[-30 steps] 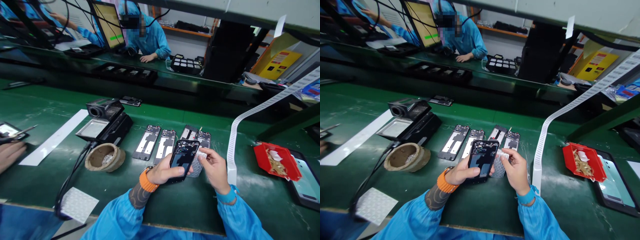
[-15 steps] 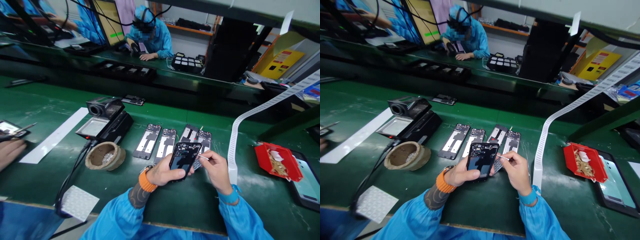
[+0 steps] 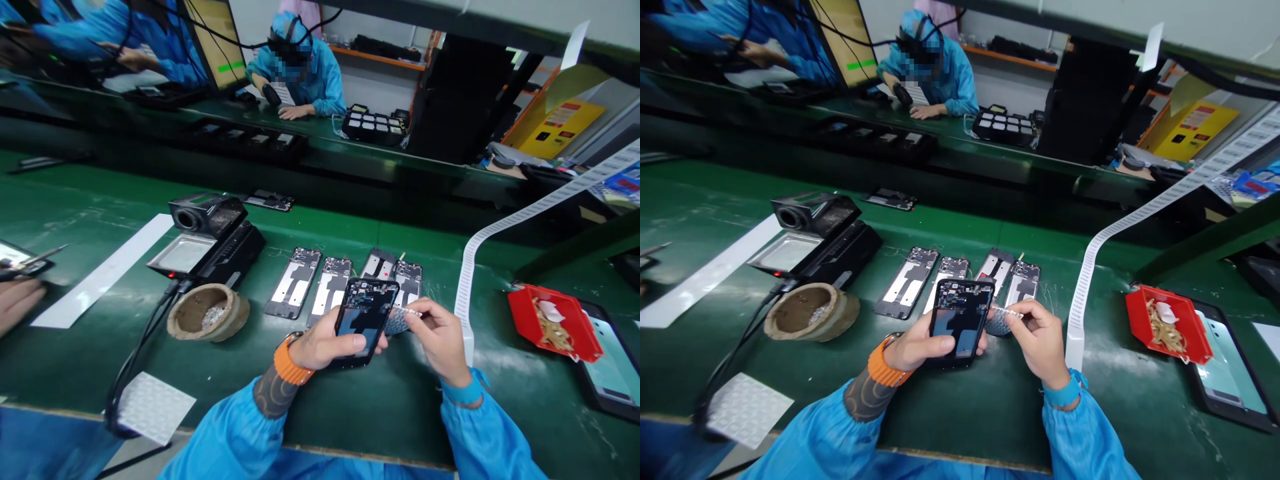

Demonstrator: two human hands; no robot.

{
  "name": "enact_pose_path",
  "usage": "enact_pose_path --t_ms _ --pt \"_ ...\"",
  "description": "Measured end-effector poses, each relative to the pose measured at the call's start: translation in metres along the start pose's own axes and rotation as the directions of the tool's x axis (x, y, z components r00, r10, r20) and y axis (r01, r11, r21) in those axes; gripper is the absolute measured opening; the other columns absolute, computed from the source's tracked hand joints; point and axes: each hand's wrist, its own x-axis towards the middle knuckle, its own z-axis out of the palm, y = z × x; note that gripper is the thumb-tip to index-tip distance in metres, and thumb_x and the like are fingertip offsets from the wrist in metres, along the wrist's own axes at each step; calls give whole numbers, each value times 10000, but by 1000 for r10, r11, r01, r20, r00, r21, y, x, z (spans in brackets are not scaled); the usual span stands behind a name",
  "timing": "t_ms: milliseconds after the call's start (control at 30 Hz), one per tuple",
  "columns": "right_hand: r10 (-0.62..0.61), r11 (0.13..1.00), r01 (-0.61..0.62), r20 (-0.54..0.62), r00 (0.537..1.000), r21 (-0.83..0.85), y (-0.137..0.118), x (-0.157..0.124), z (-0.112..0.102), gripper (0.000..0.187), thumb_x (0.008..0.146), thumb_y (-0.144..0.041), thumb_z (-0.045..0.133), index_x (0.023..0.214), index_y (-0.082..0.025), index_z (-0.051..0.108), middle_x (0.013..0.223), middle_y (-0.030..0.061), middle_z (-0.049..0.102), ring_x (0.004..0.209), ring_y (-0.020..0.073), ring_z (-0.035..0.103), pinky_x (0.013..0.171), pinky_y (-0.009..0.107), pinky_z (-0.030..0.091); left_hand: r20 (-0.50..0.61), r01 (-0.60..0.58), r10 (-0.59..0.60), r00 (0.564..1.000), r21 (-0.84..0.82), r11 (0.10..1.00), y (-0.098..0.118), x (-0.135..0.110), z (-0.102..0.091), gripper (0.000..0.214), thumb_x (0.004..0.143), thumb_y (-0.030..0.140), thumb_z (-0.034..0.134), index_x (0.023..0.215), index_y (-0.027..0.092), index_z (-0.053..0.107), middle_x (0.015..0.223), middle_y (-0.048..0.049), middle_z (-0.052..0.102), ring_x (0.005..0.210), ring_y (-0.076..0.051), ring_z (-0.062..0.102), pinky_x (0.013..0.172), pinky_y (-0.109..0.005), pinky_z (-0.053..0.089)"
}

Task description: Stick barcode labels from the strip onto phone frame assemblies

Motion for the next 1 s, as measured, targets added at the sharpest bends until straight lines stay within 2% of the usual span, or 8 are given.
enact_pose_path --t_ms 167,300,500,700,867,933,1000 --pt "45 999 -46 58 997 15 1 -1 1 78 861 -286 688 830 -215 691 774 24 675 716 154 619 636 256 489 8 25 -25 1000 -2 1000 -4 1 0 511 829 466 707 1189 114 618 1030 -168 699 918 -260 675 831 -397 540" --pt "32 999 -32 48 998 -3 4 -1 -4 111 851 -282 701 944 -229 669 827 17 669 753 156 633 675 261 513 -31 53 -53 998 -12 999 -4 2 0 509 812 486 721 1144 112 630 1014 -167 704 874 -241 685 779 -356 553" --pt "-14 976 37 106 994 -213 2 1 -15 70 906 -279 627 943 -227 656 873 28 667 784 160 622 703 276 503 -77 115 -118 990 -38 993 1 2 4 534 780 512 744 1116 109 643 1004 -160 710 838 -230 694 737 -328 558" --pt "-144 896 200 166 976 -396 -3 4 -16 46 915 -221 586 888 -218 623 897 46 633 766 169 580 670 307 470 -112 172 -174 978 -33 985 6 4 8 480 756 519 763 992 110 677 954 -141 725 798 -223 694 724 -318 558" --pt "-255 807 322 199 946 -495 -3 6 -15 79 891 -188 594 836 -231 631 917 66 629 872 217 585 760 372 471 -169 230 -269 948 -216 949 1 8 9 540 739 558 762 1074 146 663 870 -121 736 703 -225 702 633 -315 552" --pt "-257 804 325 202 945 -498 -2 7 -16 84 873 -187 609 814 -237 643 919 66 633 888 227 585 788 391 466 -186 279 -354 916 -338 899 -1 11 7 564 753 577 737 1106 145 650 824 -116 735 676 -228 704 639 -328 555" --pt "-225 841 287 186 956 -458 0 7 -17 81 858 -201 628 787 -234 647 921 65 638 896 230 588 808 397 461 -154 348 -455 877 -449 823 0 14 6 579 780 612 686 1090 124 657 775 -116 724 667 -229 700 656 -345 561"
